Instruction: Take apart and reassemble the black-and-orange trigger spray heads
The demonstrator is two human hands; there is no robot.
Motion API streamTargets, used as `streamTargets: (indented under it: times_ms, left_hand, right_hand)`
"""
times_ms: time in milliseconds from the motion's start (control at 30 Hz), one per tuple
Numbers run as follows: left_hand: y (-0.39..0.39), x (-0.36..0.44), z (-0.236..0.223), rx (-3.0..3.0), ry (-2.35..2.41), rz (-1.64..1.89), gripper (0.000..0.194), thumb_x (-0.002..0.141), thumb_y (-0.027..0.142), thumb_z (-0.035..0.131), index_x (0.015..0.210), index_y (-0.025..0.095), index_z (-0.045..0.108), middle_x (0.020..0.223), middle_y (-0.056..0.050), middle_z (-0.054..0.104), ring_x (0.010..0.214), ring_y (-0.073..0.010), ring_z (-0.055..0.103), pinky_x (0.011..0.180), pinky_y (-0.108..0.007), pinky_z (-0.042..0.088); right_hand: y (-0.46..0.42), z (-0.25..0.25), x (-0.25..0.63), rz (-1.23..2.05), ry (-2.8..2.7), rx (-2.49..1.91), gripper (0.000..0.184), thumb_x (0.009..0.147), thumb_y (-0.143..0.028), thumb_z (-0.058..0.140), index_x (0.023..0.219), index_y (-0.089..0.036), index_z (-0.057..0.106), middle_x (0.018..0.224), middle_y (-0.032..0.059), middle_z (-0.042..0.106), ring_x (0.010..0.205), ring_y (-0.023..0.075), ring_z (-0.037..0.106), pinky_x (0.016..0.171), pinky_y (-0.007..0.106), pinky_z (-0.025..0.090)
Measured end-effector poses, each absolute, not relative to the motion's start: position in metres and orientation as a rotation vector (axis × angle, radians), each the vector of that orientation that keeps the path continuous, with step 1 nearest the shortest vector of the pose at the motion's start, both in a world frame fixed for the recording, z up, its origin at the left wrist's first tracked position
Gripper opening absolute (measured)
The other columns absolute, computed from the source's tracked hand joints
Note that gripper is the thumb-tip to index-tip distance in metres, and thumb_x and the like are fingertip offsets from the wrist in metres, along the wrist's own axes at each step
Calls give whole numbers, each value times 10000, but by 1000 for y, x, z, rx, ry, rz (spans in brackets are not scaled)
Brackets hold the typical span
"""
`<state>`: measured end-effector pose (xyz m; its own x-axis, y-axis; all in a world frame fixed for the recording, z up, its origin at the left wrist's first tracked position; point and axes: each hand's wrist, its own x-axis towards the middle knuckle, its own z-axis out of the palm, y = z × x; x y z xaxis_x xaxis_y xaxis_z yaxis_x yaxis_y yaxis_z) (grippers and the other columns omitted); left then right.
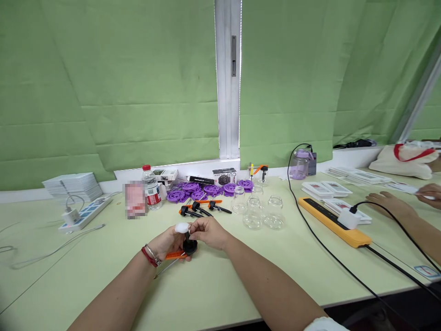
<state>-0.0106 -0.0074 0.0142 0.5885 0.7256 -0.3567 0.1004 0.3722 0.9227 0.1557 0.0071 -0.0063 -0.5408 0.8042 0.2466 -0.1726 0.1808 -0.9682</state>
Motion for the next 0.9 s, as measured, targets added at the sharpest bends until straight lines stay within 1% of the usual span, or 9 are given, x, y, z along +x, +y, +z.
streamTargets:
  times_ms: [133, 400, 700, 900]
  left_hand:
    - [-7, -11, 14, 1144, 871, 482, 392, 674, 513, 485, 869, 173, 470, 665, -45, 574, 463, -199, 589, 375, -248, 373]
    - [-7, -11, 13, 1139, 872, 472, 386, 662, 507, 481, 861, 178, 462, 670, -52, 579, 484, -218, 601, 378, -253, 375]
    - [-5, -12, 12, 1128, 844, 453, 379, 674, 513, 472, 843, 174, 454, 681, -67, 584, 502, -218, 604, 375, -247, 375]
    - [-6, -12, 12, 1102, 862, 476, 382, 680, 521, 477, 846, 178, 452, 710, -60, 586, 492, -211, 607, 370, -244, 378]
  right_hand:
    - [7, -8, 156, 1489, -1620, -597, 278, 575, -307, 771, 713, -146, 592, 695, -18, 611, 649, 108, 554, 678, 277, 432]
    - [8, -9, 157, 1478, -1628, -601, 269, 587, -297, 766, 725, -140, 598, 699, -16, 611, 656, 108, 557, 686, 279, 437]
    - [7, -9, 155, 1492, -1592, -604, 306, 553, -293, 787, 719, -143, 578, 702, -18, 613, 661, 113, 567, 685, 283, 443]
    - [6, -8, 155, 1483, -1603, -616, 293, 567, -303, 778, 715, -147, 578, 683, -24, 603, 648, 107, 559, 678, 277, 443]
